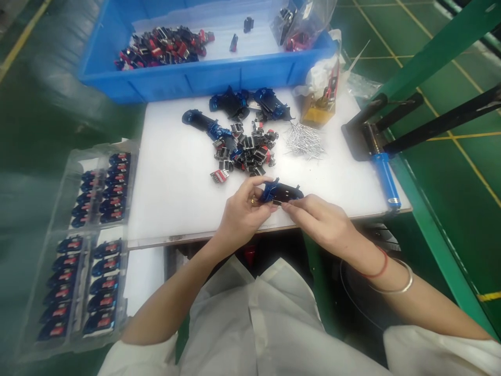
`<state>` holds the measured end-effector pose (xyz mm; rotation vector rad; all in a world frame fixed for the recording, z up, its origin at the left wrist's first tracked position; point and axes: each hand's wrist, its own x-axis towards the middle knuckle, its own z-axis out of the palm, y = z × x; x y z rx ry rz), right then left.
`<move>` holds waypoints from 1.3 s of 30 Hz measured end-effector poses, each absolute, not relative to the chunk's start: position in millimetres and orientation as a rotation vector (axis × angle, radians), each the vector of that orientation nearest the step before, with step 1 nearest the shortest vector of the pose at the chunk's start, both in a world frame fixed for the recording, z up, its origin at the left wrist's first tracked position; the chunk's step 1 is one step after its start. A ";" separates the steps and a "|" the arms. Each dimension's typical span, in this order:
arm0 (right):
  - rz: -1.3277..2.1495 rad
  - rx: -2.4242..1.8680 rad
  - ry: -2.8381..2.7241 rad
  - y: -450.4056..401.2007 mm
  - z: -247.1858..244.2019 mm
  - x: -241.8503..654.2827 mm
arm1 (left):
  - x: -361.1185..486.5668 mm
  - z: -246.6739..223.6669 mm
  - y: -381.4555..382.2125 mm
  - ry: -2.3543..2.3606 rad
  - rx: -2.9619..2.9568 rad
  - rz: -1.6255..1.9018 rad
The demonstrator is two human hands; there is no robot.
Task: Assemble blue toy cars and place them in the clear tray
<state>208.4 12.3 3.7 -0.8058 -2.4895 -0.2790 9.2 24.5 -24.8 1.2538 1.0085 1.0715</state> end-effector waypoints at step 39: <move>-0.221 -0.774 -2.311 16.6 -10.4 211.4 | 11.2 -20.0 25.5 1.007 1.263 1.096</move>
